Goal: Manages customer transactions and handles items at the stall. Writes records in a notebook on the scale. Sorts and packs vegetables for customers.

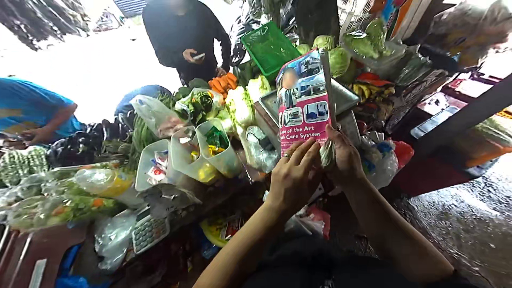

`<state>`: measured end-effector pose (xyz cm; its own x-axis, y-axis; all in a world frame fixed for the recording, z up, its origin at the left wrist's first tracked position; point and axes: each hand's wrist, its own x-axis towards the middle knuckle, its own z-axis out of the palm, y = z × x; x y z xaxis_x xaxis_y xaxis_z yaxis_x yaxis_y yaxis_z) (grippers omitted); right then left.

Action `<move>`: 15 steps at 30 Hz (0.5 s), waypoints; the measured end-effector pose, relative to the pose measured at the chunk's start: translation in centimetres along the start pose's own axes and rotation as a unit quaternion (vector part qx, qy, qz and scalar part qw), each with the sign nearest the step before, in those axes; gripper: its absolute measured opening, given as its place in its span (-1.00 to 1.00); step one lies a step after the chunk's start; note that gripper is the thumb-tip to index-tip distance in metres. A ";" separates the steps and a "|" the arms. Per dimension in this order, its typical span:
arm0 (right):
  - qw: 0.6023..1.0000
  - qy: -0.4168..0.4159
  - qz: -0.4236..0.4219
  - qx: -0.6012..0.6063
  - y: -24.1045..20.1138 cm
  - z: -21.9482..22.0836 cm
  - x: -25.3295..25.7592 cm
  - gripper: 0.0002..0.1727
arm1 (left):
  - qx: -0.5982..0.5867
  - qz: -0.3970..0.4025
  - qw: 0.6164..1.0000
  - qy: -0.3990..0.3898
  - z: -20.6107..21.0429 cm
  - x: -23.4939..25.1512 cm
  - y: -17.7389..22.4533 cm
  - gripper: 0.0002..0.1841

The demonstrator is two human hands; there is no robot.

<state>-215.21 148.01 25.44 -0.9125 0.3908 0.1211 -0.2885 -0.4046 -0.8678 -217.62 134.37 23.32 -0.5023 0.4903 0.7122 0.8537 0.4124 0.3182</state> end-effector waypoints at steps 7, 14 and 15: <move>0.999 0.028 0.013 -0.020 -2.5 -0.4 3.7 -0.71 | -0.028 0.057 0.991 -0.117 -0.1 4.7 -2.6 -0.43; 0.990 -0.045 0.071 0.110 -2.0 -4.8 8.6 -0.52 | -0.016 0.028 0.986 -0.164 3.5 7.8 -3.9 -0.32; 0.987 -0.057 0.074 0.129 -2.0 -5.5 8.8 -0.53 | -0.025 0.020 0.987 -0.160 4.0 8.0 -3.9 -0.23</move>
<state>-221.05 156.80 25.54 -0.9727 0.2218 0.0680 -0.2000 -0.6529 -0.7306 -225.48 139.78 25.30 -0.4781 0.7263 0.4938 0.8758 0.3522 0.3299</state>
